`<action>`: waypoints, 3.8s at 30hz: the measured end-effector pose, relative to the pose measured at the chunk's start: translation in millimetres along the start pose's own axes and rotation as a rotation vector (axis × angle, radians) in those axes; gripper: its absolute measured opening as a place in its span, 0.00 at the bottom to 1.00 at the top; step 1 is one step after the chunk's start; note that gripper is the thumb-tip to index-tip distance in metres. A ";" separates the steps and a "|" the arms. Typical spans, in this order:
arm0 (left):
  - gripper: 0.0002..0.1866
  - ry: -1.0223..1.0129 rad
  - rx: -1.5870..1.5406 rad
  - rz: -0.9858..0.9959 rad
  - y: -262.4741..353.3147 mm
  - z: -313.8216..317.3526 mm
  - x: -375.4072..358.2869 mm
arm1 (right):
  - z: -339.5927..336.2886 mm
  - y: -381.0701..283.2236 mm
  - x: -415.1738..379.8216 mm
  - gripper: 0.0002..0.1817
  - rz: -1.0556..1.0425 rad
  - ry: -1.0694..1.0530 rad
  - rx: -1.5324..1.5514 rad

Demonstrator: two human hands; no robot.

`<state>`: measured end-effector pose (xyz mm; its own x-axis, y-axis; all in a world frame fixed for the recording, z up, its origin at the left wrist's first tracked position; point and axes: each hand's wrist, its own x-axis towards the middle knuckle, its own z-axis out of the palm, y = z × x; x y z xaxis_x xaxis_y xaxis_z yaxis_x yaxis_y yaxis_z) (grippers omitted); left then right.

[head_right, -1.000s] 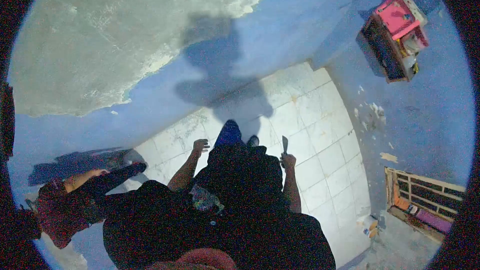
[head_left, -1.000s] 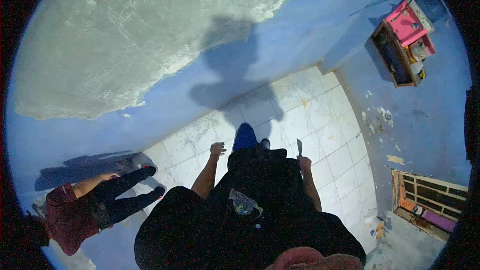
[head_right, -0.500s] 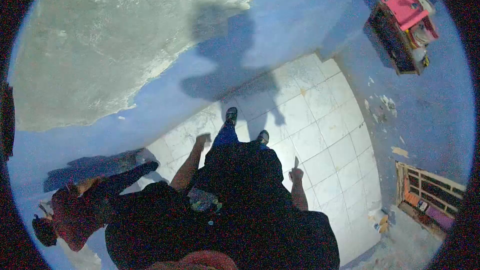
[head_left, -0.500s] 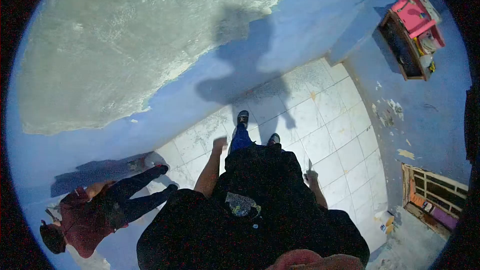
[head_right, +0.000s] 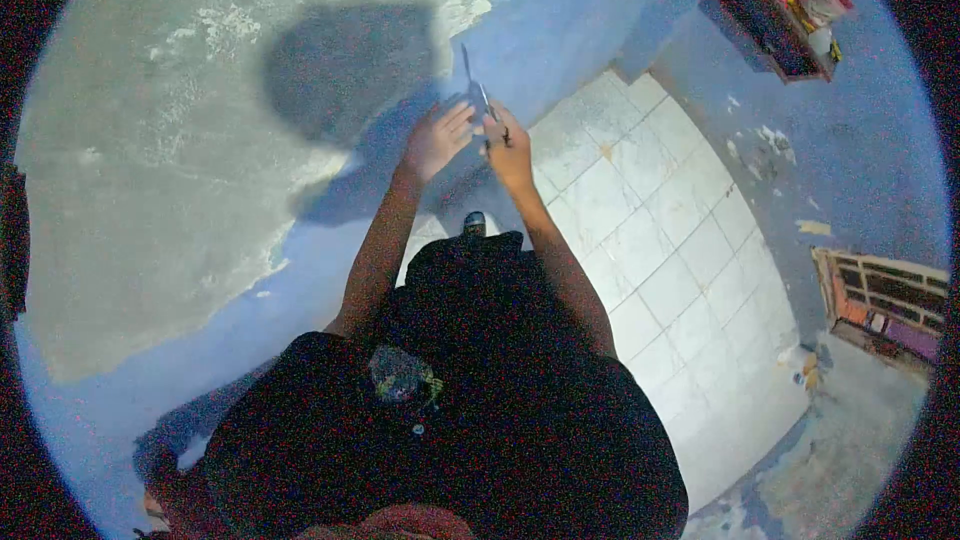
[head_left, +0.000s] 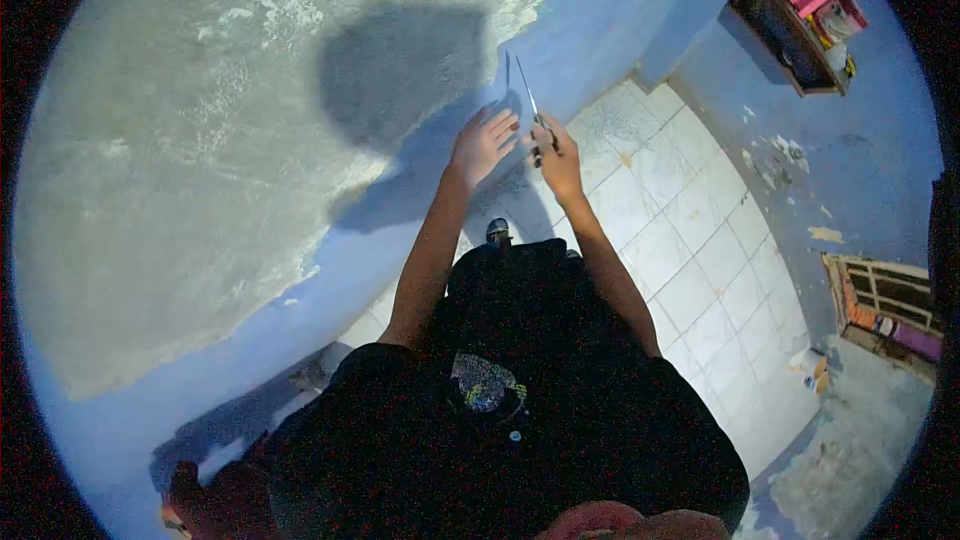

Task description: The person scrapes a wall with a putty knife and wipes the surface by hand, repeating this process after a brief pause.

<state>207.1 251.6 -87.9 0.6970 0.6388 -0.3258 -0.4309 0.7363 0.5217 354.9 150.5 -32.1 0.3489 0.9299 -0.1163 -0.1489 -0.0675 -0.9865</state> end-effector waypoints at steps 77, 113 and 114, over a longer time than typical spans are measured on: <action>0.16 -0.078 -0.351 -0.164 63.2 49.4 43.9 | 95.9 26.7 8.4 0.14 -0.152 0.407 -0.036; 0.19 -0.211 -0.329 -0.186 69.4 47.7 44.2 | 106.7 14.1 -1.9 0.19 -0.104 0.394 -0.010; 0.19 -0.204 -0.336 -0.199 69.3 46.2 46.0 | 108.5 15.7 -3.3 0.19 -0.123 0.411 -0.012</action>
<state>235.8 321.7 -30.3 0.8694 0.4452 -0.2142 -0.4160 0.8936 0.1687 251.1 185.6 -34.7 0.7036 0.7099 -0.0317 -0.0731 0.0280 -0.9969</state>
